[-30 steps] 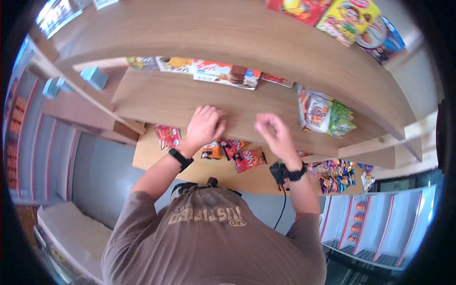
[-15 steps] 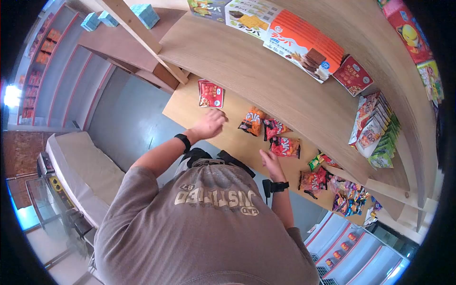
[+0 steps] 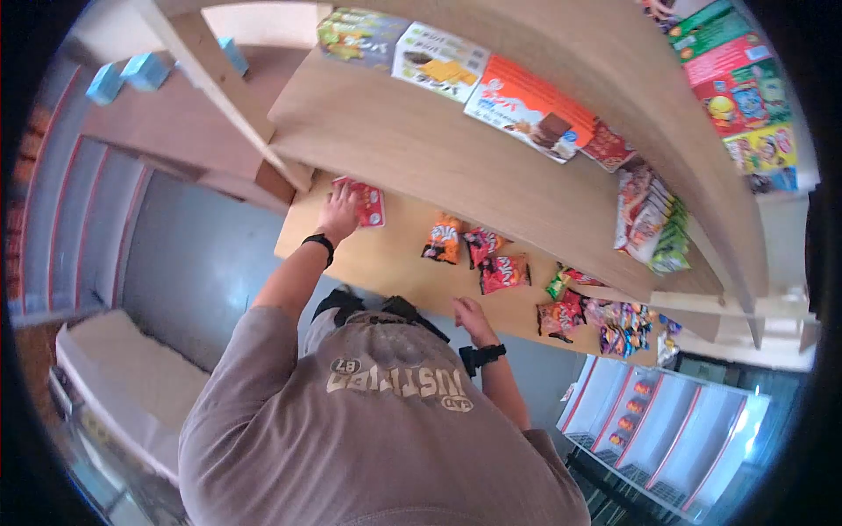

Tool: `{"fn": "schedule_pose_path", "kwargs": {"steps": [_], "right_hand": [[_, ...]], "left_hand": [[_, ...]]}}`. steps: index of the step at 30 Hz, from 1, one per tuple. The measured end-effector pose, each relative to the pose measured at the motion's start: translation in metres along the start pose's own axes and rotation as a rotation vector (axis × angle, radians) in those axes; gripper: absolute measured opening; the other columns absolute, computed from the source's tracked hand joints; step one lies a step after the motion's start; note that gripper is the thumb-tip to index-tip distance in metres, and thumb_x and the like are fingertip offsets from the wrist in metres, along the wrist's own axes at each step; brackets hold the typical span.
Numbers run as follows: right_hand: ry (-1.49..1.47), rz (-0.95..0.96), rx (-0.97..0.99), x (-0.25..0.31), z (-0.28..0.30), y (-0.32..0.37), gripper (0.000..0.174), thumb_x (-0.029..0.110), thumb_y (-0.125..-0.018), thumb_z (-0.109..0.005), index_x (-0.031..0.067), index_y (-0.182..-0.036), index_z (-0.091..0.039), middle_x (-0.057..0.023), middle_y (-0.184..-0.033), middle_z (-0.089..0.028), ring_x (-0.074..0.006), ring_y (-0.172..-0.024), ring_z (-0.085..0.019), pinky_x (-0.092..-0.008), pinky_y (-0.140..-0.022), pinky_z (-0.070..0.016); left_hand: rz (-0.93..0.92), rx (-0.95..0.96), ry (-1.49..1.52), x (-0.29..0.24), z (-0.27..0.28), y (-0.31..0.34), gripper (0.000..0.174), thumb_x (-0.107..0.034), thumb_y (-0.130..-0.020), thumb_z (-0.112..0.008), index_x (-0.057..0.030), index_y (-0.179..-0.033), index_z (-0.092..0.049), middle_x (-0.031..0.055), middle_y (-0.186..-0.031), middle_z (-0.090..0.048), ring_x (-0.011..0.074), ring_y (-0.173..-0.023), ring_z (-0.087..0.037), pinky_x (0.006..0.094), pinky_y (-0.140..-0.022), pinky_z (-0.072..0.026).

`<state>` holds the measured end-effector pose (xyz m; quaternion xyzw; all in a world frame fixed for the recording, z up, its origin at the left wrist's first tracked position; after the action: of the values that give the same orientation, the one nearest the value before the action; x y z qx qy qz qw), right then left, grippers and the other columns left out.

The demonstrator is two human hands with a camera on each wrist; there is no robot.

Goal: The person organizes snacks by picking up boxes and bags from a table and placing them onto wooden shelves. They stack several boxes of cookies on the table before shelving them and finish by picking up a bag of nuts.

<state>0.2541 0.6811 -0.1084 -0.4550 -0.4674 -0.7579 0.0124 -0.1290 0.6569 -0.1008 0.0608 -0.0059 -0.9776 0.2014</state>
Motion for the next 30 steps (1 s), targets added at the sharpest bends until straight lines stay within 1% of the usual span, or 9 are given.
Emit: {"fn": "schedule_pose_path", "kwargs": {"steps": [4,6,8,14,18,20,25,27,30], "right_hand": [[-0.028,0.015,-0.099,-0.008,-0.010,0.011,0.030,0.033,-0.091,-0.058,0.0092,-0.075,-0.051,0.0030,-0.061,-0.043,-0.0086,-0.054,-0.043,-0.0253,-0.052,-0.0389],[-0.118,-0.024,-0.078,-0.010,-0.024,0.021,0.030,0.034,-0.091,-0.058,0.0095,-0.074,-0.050,0.0031,-0.062,-0.043,-0.0087,-0.055,-0.043,-0.0254,-0.052,-0.0391],[-0.143,-0.048,-0.132,-0.005,-0.030,0.029,0.031,0.034,-0.090,-0.058,0.0104,-0.074,-0.049,0.0034,-0.062,-0.043,-0.0087,-0.055,-0.042,-0.0254,-0.053,-0.0392],[-0.139,-0.051,-0.179,-0.004,-0.056,0.035,0.032,0.036,-0.090,-0.058,0.0097,-0.074,-0.049,0.0029,-0.063,-0.044,-0.0090,-0.056,-0.043,-0.0249,-0.054,-0.0399],[-0.104,-0.049,-0.183,0.007,-0.073,0.039,0.032,0.037,-0.089,-0.059,0.0088,-0.076,-0.051,0.0022,-0.066,-0.046,-0.0092,-0.058,-0.046,-0.0246,-0.055,-0.0412],[-0.075,0.000,-0.187,0.019,-0.080,0.042,0.032,0.037,-0.089,-0.060,0.0079,-0.079,-0.053,0.0017,-0.068,-0.048,-0.0091,-0.059,-0.047,-0.0244,-0.056,-0.0419],[-0.127,0.171,-0.284,0.063,-0.079,0.052,0.025,0.031,-0.091,-0.058,0.0059,-0.089,-0.056,0.0008,-0.071,-0.051,-0.0090,-0.063,-0.049,-0.0248,-0.059,-0.0440],[-0.124,0.269,-0.170,0.075,-0.074,0.043,0.040,0.033,-0.090,-0.061,0.0037,-0.116,-0.051,-0.0012,-0.087,-0.058,-0.0103,-0.076,-0.055,-0.0250,-0.068,-0.0458],[-0.229,0.530,-0.227,0.186,-0.072,0.105,0.038,0.023,-0.092,-0.059,0.0033,-0.123,-0.048,-0.0034,-0.113,-0.056,-0.0114,-0.103,-0.053,-0.0277,-0.087,-0.0451]], "left_hand": [[0.008,0.092,-0.021,0.006,-0.001,-0.028,0.052,-0.025,-0.086,-0.049,-0.0056,-0.133,-0.039,0.0137,-0.137,-0.042,0.0280,-0.130,-0.038,0.0453,-0.106,-0.0290],[0.020,0.199,-0.017,0.016,-0.028,-0.037,0.059,-0.026,-0.083,-0.056,-0.0058,-0.134,-0.036,0.0144,-0.137,-0.043,0.0295,-0.129,-0.039,0.0477,-0.106,-0.0283],[-0.003,0.224,0.008,0.017,-0.027,-0.037,0.068,-0.030,-0.075,-0.067,-0.0052,-0.132,-0.038,0.0168,-0.131,-0.045,0.0327,-0.124,-0.042,0.0453,-0.104,-0.0320],[0.029,0.205,-0.039,0.031,-0.040,-0.042,0.068,-0.035,-0.073,-0.069,-0.0047,-0.127,-0.042,0.0156,-0.122,-0.052,0.0304,-0.119,-0.047,0.0447,-0.101,-0.0359],[0.000,0.192,0.138,0.034,-0.040,-0.030,0.059,-0.036,-0.074,-0.068,-0.0029,-0.119,-0.048,0.0183,-0.115,-0.058,0.0321,-0.112,-0.055,0.0448,-0.090,-0.0460],[-0.038,0.395,0.413,0.023,-0.040,-0.012,0.055,-0.035,-0.074,-0.068,-0.0021,-0.115,-0.051,0.0219,-0.105,-0.063,0.0337,-0.099,-0.062,0.0437,-0.082,-0.0505],[-0.340,0.210,0.702,-0.036,0.053,0.032,0.049,-0.029,-0.077,-0.071,-0.0029,-0.115,-0.055,0.0202,-0.096,-0.065,0.0315,-0.090,-0.065,0.0410,-0.079,-0.0514],[-0.440,0.337,1.230,-0.072,0.110,0.051,0.038,-0.023,-0.086,-0.066,0.0024,-0.112,-0.054,0.0124,-0.092,-0.067,0.0187,-0.082,-0.065,0.0351,-0.070,-0.0515],[-0.422,0.493,1.450,-0.105,0.162,0.067,0.030,-0.022,-0.092,-0.060,0.0006,-0.111,-0.057,0.0071,-0.096,-0.067,0.0117,-0.085,-0.061,0.0286,-0.074,-0.0510]]}}
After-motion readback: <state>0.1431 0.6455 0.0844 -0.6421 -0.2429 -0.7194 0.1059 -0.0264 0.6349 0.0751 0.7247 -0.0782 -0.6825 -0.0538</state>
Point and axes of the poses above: each hand's wrist, its own y-axis away from the middle knuckle, its own z-axis out of the back of the hand, x = y × z, the point moved 10 cm from there along -y, towards the middle knuckle
